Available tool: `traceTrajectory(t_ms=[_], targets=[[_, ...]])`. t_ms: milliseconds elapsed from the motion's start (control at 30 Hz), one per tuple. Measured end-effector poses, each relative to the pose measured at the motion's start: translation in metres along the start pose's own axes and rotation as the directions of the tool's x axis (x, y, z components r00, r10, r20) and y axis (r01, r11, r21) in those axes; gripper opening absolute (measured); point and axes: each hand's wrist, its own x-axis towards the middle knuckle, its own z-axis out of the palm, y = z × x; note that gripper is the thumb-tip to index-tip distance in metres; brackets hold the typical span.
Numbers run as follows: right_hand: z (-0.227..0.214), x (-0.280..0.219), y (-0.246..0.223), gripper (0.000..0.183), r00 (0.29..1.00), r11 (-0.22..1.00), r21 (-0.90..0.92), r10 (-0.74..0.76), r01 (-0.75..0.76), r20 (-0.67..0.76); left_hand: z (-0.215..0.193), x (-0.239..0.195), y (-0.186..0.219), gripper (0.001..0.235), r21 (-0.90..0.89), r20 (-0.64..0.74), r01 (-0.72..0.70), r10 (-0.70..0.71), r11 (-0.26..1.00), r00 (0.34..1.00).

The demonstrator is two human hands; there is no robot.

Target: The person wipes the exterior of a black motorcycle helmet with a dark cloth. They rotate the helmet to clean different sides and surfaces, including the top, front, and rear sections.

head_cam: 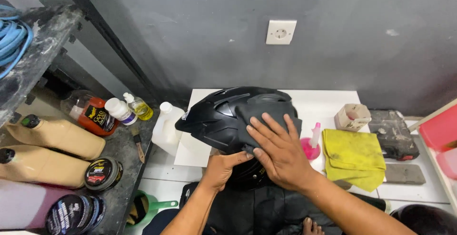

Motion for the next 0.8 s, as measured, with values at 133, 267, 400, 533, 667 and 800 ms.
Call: traceTrajectory(t_ms=[133, 267, 400, 533, 667, 800], targets=[[-0.016, 0.014, 0.006, 0.046, 0.999, 0.999, -0.029, 0.032, -0.031, 0.036, 0.013, -0.008, 0.006, 0.059, 0.006, 0.027, 0.053, -0.053, 0.999, 0.998], [-0.024, 0.020, 0.007, 0.047, 0.961, 0.969, -0.015, 0.246, -0.246, 0.125, 0.018, -0.011, -0.008, 0.067, 0.208, 0.164, -0.090, 0.056, 0.974, 0.985], [-0.019, 0.003, 0.005, 0.049, 0.992, 0.993, -0.085, 0.095, -0.087, 0.085, 0.011, 0.002, -0.019, 0.060, 0.094, 0.035, 0.007, -0.010, 0.996, 0.999], [-0.004, -0.018, 0.022, 0.051, 0.997, 0.998, -0.031, 0.063, -0.062, 0.047, 0.006, 0.006, 0.008, 0.045, -0.067, -0.117, 0.167, -0.174, 0.984, 0.978], [0.005, -0.014, 0.030, 0.050, 0.960, 0.942, 0.225, 0.271, -0.248, -0.074, -0.027, 0.017, -0.019, 0.053, -0.064, -0.276, 0.089, -0.104, 0.994, 0.956], [-0.001, -0.005, 0.004, 0.049, 0.999, 0.999, -0.014, 0.047, -0.047, -0.013, -0.007, 0.006, -0.001, 0.053, -0.122, -0.236, 0.007, -0.036, 0.992, 0.971]])
